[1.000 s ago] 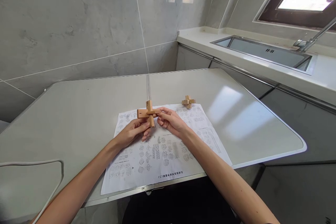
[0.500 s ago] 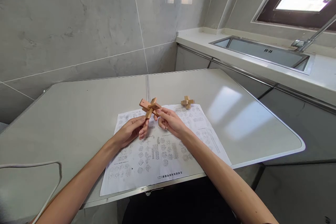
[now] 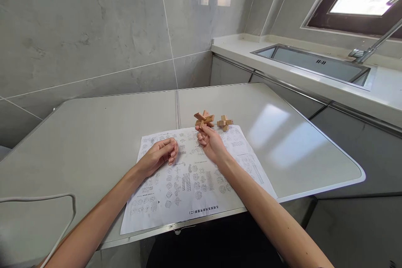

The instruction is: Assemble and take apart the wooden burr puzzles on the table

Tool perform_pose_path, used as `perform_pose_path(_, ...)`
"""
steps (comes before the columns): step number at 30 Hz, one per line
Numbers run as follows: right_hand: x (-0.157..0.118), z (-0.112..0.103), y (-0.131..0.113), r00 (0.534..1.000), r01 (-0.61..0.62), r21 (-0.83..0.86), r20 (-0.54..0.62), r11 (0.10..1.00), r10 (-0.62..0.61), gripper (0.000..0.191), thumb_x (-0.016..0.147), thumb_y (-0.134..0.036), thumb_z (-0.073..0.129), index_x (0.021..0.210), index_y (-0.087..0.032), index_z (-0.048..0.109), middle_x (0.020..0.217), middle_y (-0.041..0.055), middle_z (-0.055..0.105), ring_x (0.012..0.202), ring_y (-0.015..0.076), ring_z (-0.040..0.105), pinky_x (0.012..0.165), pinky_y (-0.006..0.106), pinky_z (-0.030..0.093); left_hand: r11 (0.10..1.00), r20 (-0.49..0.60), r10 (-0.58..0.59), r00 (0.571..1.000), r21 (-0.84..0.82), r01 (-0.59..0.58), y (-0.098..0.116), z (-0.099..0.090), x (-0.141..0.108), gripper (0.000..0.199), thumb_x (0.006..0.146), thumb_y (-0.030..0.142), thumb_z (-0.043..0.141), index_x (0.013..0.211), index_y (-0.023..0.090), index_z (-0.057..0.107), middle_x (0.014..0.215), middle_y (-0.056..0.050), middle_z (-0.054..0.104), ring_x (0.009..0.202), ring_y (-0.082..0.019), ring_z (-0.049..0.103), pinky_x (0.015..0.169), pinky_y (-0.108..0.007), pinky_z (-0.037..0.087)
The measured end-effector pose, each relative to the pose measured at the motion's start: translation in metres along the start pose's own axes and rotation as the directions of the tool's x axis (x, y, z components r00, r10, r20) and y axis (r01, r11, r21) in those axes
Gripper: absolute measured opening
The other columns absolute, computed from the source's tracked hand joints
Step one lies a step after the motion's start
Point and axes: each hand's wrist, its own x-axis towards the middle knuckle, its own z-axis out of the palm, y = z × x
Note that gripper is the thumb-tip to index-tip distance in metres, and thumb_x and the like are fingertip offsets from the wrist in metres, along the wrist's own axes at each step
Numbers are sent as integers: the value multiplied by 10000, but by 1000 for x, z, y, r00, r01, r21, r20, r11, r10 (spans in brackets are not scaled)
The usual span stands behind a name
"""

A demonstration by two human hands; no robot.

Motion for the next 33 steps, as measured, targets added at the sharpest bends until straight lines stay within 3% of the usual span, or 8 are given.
perform_pose_path(10,3,-4,-2,998,-24,181,-59,983,35,103,1002,-147,706,1005,-238,655,1009,11,745,593,60,574,412,105,499,1000,7,-5,1000,1,5,-2,-2,1,394,946,484,777,814,176,570,744,17,563,602,-100,508,584,-263,451)
perform_pose_path(19,4,-5,-5,996,-32,244,-75,969,51,123,1073,-155,618,1141,-249,659,1159,36,788,618,63,638,412,94,541,1000,6,-7,1000,19,6,0,-1,0,389,957,480,768,813,175,574,747,15,562,605,-100,507,594,-265,450)
perform_pose_path(28,6,-6,-5,997,-34,193,-64,981,47,72,1059,-195,663,1006,-243,647,1180,20,788,616,46,632,433,77,544,1000,8,-1,1000,17,1,1,-1,0,383,962,475,762,816,171,581,757,11,562,606,-98,511,590,-265,453)
perform_pose_path(33,2,-1,-4,999,-48,60,-5,997,49,141,972,-273,797,949,-235,662,1061,6,783,604,51,593,440,105,521,1000,0,-5,1000,8,5,1,0,0,390,953,486,769,819,174,576,752,14,554,601,-99,499,586,-265,451)
